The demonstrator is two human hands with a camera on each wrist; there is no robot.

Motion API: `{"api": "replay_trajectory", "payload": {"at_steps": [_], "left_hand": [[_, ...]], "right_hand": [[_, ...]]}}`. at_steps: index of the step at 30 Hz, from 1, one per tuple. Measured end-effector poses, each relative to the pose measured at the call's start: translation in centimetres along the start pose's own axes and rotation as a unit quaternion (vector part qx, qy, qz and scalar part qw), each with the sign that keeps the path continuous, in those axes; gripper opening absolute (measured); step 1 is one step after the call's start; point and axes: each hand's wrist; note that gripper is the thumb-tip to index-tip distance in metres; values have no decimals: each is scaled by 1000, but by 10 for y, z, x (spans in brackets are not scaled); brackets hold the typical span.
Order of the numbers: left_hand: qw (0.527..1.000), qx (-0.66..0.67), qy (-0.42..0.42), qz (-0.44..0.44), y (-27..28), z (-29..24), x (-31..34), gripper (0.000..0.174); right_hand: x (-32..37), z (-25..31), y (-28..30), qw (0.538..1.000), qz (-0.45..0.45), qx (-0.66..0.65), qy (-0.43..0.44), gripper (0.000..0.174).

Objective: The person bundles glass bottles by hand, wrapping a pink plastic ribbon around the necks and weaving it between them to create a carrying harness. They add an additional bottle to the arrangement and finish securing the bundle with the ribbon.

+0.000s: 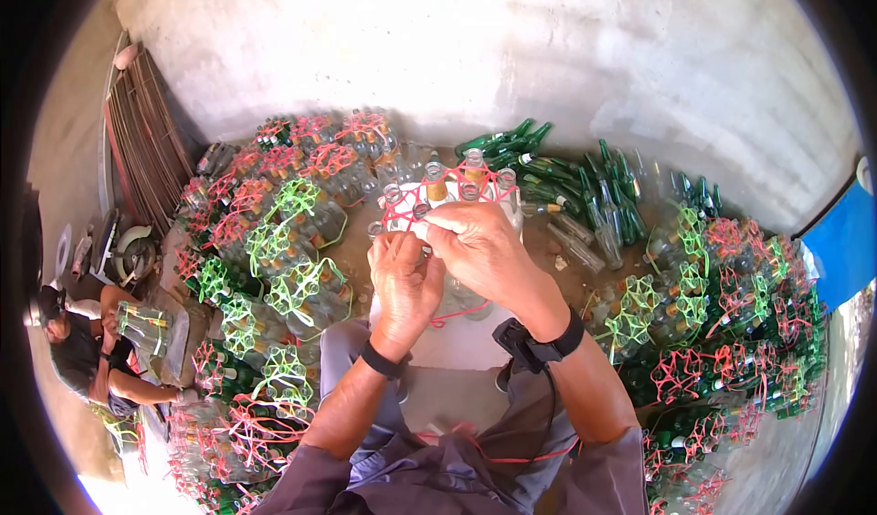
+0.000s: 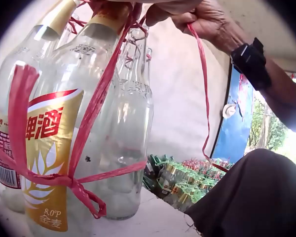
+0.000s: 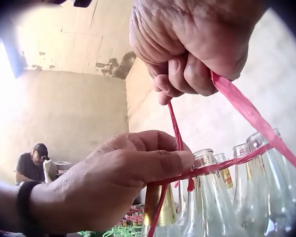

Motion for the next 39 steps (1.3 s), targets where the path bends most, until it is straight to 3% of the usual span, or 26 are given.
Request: {"api": "replay_trajectory", "payload": {"at_steps": [4, 10, 12, 14, 16, 18, 23, 25, 27, 29, 30, 32, 35, 39], "left_hand": [[1000, -11, -3, -13, -7, 5, 1, 17], [995, 54, 46, -68, -20, 3, 1, 13], [994, 62, 38, -80, -27, 8, 4, 13], [994, 62, 23, -83, -27, 10, 3, 15], [995, 65, 28, -66, -20, 8, 3, 11], [996, 69, 29, -51, -19, 7, 2, 9], [996, 67, 25, -59, -22, 11, 4, 8], [996, 72, 25, -51, -20, 12, 3, 7], [996, 77, 27, -44, -19, 10, 4, 7], [997, 61, 35, -42, -19, 9, 3, 14], [997, 61, 36, -38, -20, 9, 3, 14], [997, 60, 33, -41, -21, 9, 3, 13], [997, 61, 45, -34, -21, 11, 3, 12], [997, 61, 36, -40, -24, 18, 3, 11]], "right_hand": [[-6, -7, -3, 999, 4, -21, 25, 17], [-3, -4, 9, 993, -9, -99, -69, 23], [0, -2, 23, 976, -45, -169, -130, 34], [-5, -23, 42, 947, -148, -230, -168, 40], [-9, -60, 55, 932, -196, -242, -185, 42], [-11, -95, 63, 908, -255, -211, -256, 58], [4, -178, 58, 900, -156, -298, -277, 54], [6, -186, 54, 904, -68, -350, -235, 57], [10, -182, 52, 906, -70, -316, -271, 62], [9, -175, 49, 946, -54, -237, -214, 62], [7, -173, 47, 945, -55, -240, -218, 62], [0, -174, 46, 973, -71, -21, -217, 61], [-6, -213, 37, 971, -108, -2, -213, 56], [-5, -204, 37, 959, -128, 86, -238, 49]]}}
Point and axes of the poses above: each hand's wrist, its own x-axis away from the middle knuckle, its own y-axis out of the back of the hand, z = x × y, and after that the axes turned 8 degrees about -y, right-handed
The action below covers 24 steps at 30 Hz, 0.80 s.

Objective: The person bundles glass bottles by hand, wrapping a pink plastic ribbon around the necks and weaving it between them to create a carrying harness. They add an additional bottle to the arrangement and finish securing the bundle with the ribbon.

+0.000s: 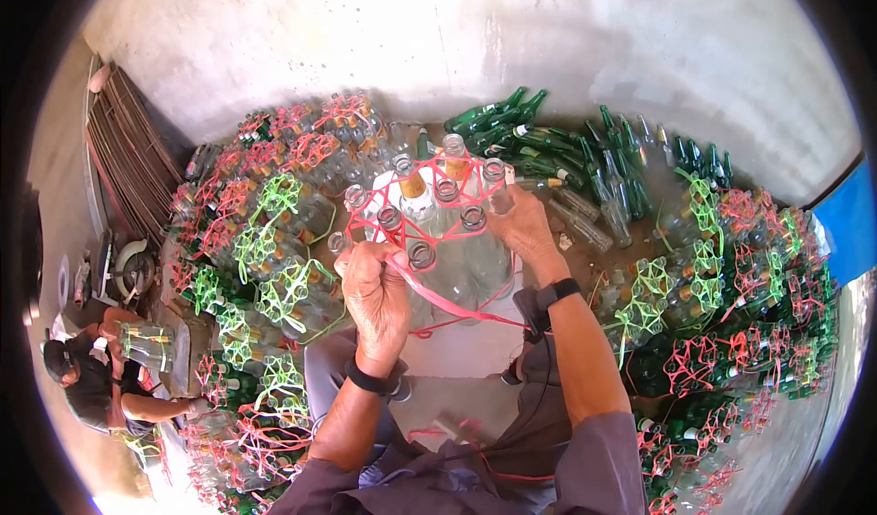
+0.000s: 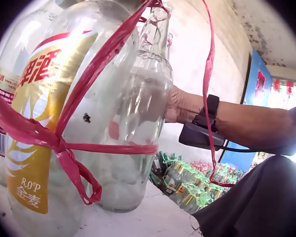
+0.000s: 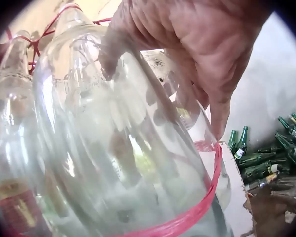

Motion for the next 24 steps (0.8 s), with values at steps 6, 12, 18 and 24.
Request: {"api": "replay_trajectory", "payload": {"at_steps": [6, 12, 18, 24], "left_hand": [[999, 38, 5, -4, 16, 22, -1, 11], [966, 215, 126, 69, 54, 38, 1, 10], [957, 245, 132, 75, 59, 42, 5, 8], [949, 274, 133, 76, 58, 44, 6, 3]], "right_hand": [[54, 20, -4, 996, -79, 5, -50, 46], [126, 41, -24, 983, -145, 32, -112, 55], [136, 22, -27, 986, -148, -11, -72, 63], [162, 29, -13, 978, -193, -72, 22, 47]]}}
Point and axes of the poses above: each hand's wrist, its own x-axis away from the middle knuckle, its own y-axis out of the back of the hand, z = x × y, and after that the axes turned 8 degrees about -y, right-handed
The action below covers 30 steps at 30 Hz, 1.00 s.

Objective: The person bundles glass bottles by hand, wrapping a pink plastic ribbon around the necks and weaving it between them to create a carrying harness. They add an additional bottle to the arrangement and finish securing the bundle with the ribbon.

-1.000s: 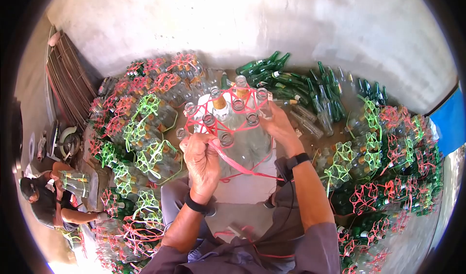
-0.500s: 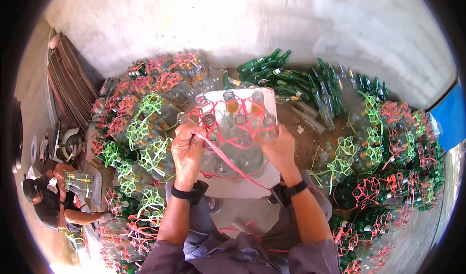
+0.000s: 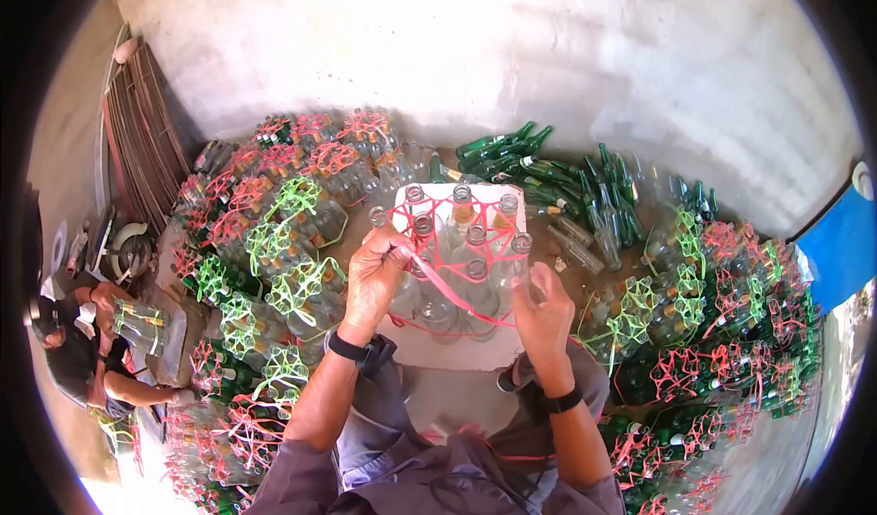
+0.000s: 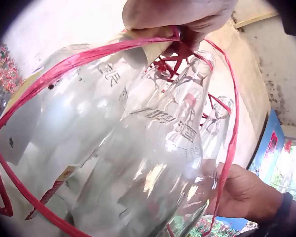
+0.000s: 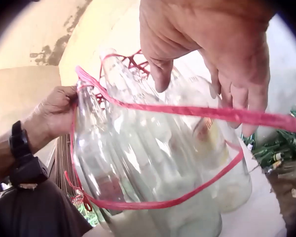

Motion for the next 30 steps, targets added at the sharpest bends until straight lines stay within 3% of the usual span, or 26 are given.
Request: {"api": "replay_trajectory", "payload": {"at_steps": [3, 5, 9, 13, 18, 22, 26, 28, 30], "left_hand": [[999, 26, 24, -6, -1, -9, -1, 4], [999, 22, 25, -5, -1, -12, -2, 4], [1000, 25, 10, 12, 3, -15, -5, 6], [996, 75, 41, 19, 8, -24, -6, 7], [994, 47, 92, 33, 11, -25, -10, 8], [994, 53, 86, 29, 12, -29, -10, 9], [992, 80, 89, 38, 14, -24, -12, 11], [990, 93, 95, 40, 15, -22, -12, 11], [989, 108, 99, 30, 14, -18, -11, 11]], "right_hand": [[25, 82, 6, 997, -30, 32, 61, 34], [35, 104, 2, 991, 38, 50, 120, 29], [42, 118, -16, 970, 77, 148, 177, 27], [40, 110, -32, 959, 83, 162, 217, 19], [33, 104, -30, 963, 104, 157, 190, 8], [27, 118, -11, 951, 118, 205, 198, 9], [8, 142, 6, 940, 175, 255, 143, 9], [-7, 161, 10, 926, 175, 245, 229, 8], [-22, 183, 7, 926, 167, 223, 257, 7]]}}
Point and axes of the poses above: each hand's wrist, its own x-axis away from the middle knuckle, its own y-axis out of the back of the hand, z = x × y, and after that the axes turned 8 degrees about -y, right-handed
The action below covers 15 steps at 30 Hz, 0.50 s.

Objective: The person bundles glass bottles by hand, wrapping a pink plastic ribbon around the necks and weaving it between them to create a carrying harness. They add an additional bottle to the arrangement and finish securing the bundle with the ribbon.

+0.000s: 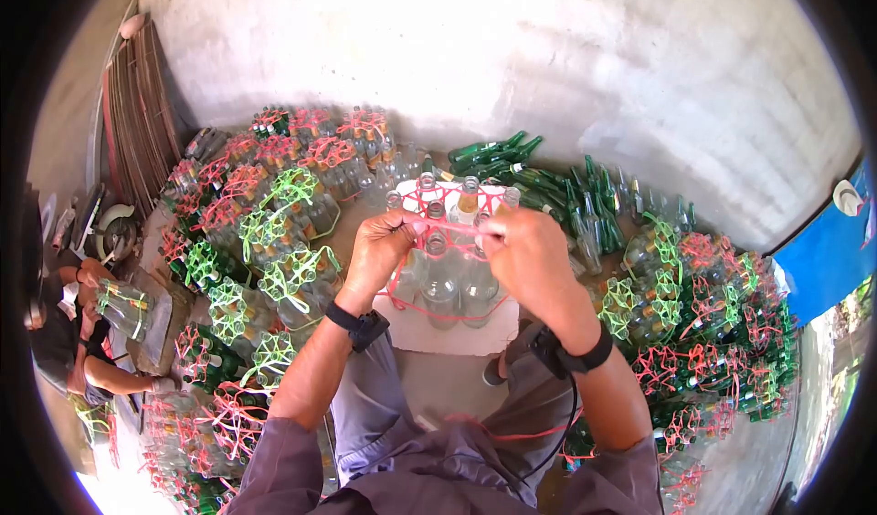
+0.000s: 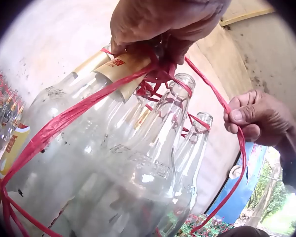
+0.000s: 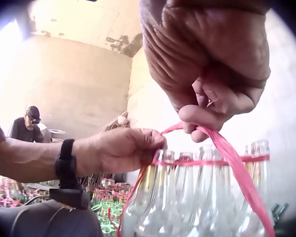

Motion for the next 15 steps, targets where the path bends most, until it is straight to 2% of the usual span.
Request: {"api": "replay_trajectory", "payload": {"at_steps": [2, 4, 5, 8, 10, 12, 13, 15], "left_hand": [[1000, 20, 8, -5, -1, -3, 0, 11], [999, 39, 16, -12, -1, -4, 0, 11], [998, 53, 14, -19, -1, -5, 1, 11], [998, 52, 32, -27, 3, -14, 2, 11], [997, 37, 54, -28, 4, -19, 3, 11], [997, 47, 12, -56, 1, -20, 4, 9], [997, 48, 12, -57, 1, -19, 4, 9], [997, 21, -23, -69, 1, -18, 5, 9]], "right_hand": [[-19, 3, 1, 999, -20, -13, 28, 7], [-38, 2, -6, 999, 5, -45, 15, 10], [-49, 1, -8, 995, 84, -43, -33, 13], [-61, 4, -28, 989, 122, -62, -53, 15], [-67, 2, -45, 992, 112, -25, -51, 18], [-70, 7, -54, 971, 171, -28, -165, 21], [-71, 13, -53, 971, 172, -28, -164, 21], [-74, 23, -49, 953, 228, 48, -192, 14]]}}
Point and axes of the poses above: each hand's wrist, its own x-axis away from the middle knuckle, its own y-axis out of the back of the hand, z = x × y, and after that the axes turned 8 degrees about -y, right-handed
